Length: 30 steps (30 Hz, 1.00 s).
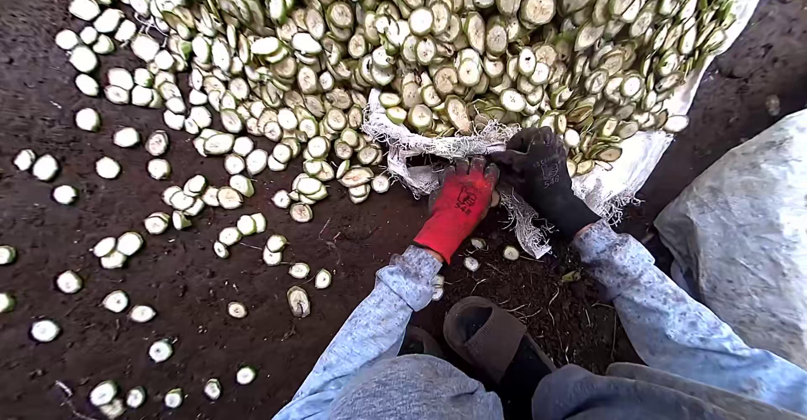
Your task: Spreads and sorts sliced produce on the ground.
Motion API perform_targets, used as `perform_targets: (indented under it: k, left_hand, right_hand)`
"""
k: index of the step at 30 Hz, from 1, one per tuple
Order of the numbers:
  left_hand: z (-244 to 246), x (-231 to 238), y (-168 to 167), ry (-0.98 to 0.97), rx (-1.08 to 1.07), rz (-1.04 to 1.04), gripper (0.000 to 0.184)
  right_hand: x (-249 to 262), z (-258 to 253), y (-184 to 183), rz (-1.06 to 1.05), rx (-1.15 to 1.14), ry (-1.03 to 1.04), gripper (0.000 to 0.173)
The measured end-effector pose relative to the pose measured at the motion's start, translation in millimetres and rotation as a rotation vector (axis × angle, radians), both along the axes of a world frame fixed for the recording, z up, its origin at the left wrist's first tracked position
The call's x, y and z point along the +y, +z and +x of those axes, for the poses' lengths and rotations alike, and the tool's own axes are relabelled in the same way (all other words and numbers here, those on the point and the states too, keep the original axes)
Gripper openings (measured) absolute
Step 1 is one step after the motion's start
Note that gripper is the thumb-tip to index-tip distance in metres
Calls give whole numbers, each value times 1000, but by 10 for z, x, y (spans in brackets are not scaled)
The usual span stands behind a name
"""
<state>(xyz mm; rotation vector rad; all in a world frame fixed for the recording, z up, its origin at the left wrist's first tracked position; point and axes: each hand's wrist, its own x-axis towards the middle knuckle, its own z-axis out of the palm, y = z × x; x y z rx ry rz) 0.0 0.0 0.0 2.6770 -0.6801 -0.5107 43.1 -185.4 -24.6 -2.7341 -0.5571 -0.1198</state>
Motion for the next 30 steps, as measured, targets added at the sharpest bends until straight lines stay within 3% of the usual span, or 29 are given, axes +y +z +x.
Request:
perform_targets:
  k: [3, 6, 8, 11, 13, 15, 18, 19, 21, 22, 23, 25, 27, 30]
  left_hand:
    - [-25, 46, -177, -4, -43, 61, 61]
    - [59, 76, -192, 4, -62, 72, 44]
    - [154, 18, -216, -25, -47, 70, 33]
    - [269, 11, -253, -115, -7, 49, 30]
    - [226, 110, 70, -71, 54, 65, 24]
    - [326, 198, 395, -6, 37, -70, 22]
    - [649, 269, 863, 298, -195, -308, 35]
    - [694, 280, 1119, 411, -183, -280, 42]
    - [600, 332, 1550, 519, -34, -241, 53]
    - [510, 428, 1466, 470, -110, -256, 52]
    - [394, 556, 1242, 356, -218, -284, 46]
    - [32, 746, 754, 130, -178, -262, 35]
    - [-408, 828, 319, 32, 43, -76, 45]
    - [-925, 895, -57, 50, 231, 119, 71]
  right_hand:
    - [-77, -359, -16, 5, 8, 56, 21]
    - [-31, -519, -165, -95, -24, 71, 38]
    - [53, -600, -192, -220, 123, 83, 56]
    - [155, -615, -162, -278, 195, 75, 47]
    - [167, -592, -84, -340, 260, 107, 37]
    - [162, -606, 6, -320, 352, 181, 26]
    - [-4, -478, 390, 162, 294, 121, 23]
    - [-72, -357, 562, 271, 200, 13, 32]
    - [-237, -28, 792, 177, 41, -192, 66]
    - [-302, 50, 841, 92, -16, -229, 76]
    - [-319, 30, 840, 64, -66, -206, 71]
    - [-190, -279, 674, 128, -35, -29, 38]
    - [4, -667, 327, 87, 177, 186, 24]
    - [52, -828, -49, -18, 250, 232, 32]
